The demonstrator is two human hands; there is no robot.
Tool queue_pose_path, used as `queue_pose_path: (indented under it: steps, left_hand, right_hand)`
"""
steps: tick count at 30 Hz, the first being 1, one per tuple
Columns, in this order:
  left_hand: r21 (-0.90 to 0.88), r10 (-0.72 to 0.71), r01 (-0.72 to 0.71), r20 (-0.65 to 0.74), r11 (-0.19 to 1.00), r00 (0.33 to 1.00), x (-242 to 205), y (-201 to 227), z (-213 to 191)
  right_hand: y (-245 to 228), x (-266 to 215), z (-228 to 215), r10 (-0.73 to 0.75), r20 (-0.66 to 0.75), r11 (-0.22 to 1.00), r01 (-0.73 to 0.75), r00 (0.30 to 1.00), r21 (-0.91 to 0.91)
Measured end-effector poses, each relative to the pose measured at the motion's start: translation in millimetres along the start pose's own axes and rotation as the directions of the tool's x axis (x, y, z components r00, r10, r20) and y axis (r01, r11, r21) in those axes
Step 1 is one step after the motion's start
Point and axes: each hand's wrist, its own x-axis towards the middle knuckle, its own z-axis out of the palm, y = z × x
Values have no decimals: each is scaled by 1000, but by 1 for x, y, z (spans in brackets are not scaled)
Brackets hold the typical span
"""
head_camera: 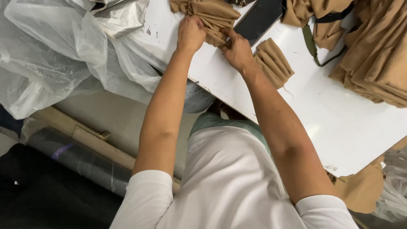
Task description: Folding small pleated fabric pieces on a work table in a factory setting.
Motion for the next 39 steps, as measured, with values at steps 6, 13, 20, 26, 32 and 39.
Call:
queue_pose_path:
  steps: [6, 13, 20, 26, 32, 39]
  left_hand:
    - [-37, -315, 355, 383, 934, 868, -56, 59, -100]
    - [-34, -262, 294, 370, 955, 891, -89, 29, -102]
    - [-17, -141, 153, 290, 988, 946, -79, 15, -81]
    - [-5, -56, 58, 193, 998, 980, -78, 3, -64]
    - [-62, -12, 24, 176, 998, 984, -86, 13, -71]
    - [-101, -82, 109, 237, 989, 968, -94, 6, -67]
  right_hand:
    - [-23, -42, -17, -65, 86, 996, 59, 994, 70]
    - [-19, -68, 17, 98, 67, 983, -107, 993, 151]
    - [-23, -60, 12, -57, -227, 997, 42, 972, -67]
    - [-18, -45, 10, -174, -134, 927, 117, 976, -358]
    - [-17, -51, -1, -124, -145, 938, 68, 982, -341]
    - [-1, -50, 5, -176, -156, 918, 105, 972, -383]
